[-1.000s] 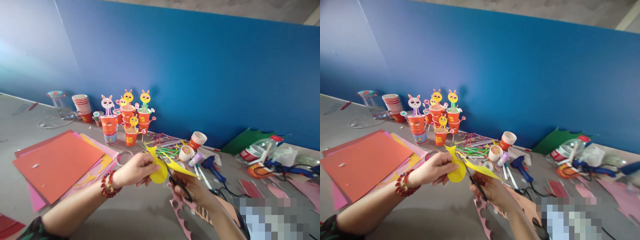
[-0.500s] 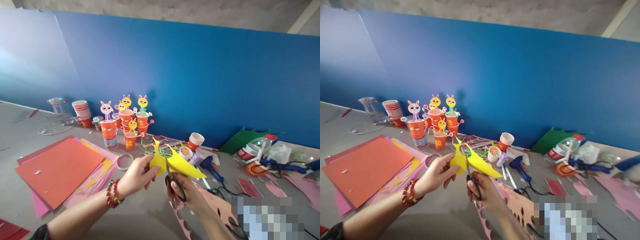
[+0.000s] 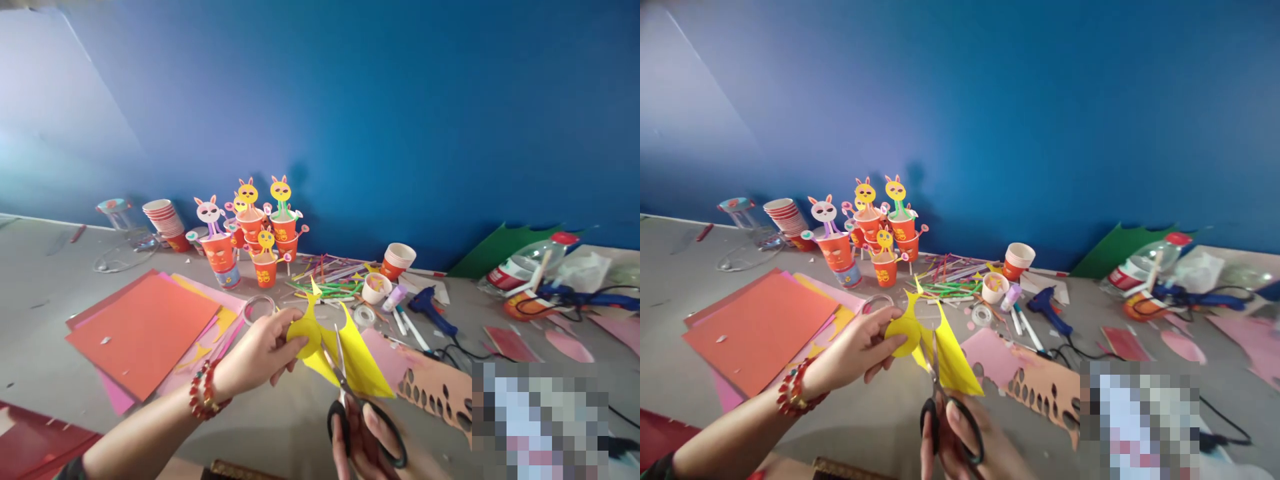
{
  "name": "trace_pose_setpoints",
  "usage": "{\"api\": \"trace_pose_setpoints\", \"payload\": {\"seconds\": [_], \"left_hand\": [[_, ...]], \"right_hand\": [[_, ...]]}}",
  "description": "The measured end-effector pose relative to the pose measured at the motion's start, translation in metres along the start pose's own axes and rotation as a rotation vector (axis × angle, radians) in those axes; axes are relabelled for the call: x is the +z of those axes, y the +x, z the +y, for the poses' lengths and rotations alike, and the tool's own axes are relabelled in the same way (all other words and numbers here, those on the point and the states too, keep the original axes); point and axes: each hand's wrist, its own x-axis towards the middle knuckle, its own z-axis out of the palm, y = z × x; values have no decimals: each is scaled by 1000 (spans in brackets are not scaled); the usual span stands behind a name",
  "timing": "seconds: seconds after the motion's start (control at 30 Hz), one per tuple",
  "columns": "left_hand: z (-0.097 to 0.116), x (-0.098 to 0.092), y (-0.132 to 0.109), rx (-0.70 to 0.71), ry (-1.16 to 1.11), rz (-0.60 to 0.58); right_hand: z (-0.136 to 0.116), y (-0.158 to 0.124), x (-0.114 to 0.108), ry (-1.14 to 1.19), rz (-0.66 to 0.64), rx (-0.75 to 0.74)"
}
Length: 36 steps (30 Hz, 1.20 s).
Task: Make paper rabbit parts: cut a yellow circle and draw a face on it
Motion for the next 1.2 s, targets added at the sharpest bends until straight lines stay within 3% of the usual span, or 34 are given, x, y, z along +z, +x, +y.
{"api": "trace_pose_setpoints", "payload": {"seconds": [0.13, 0.23, 0.33, 0.47, 0.57, 0.67, 0.83, 0.97, 1.2], "left_hand": [[-12, 9, 4, -86, -152, -49], [-30, 23, 12, -103, -320, -26], [-42, 35, 16, -79, -402, 56], [-30, 33, 11, 28, -300, 142], [-13, 23, 6, 65, -214, 117], [-12, 20, 11, 36, -205, 73], [-44, 34, 32, -30, -353, 25], [-65, 50, 42, -24, -414, 28], [-78, 67, 48, -19, -518, 60]], "right_hand": [[22, 0, 14, 272, 102, -3], [30, 2, 15, 300, 126, 2], [27, 1, 9, 183, 175, -16], [5, -5, 5, -45, 116, -12], [-10, -8, 9, -150, 111, -1], [-10, -3, 12, -282, 183, -15], [14, 16, 2, -418, 356, -6], [27, 23, -9, -290, 364, 4], [26, 19, -14, -115, 388, 62]]}}
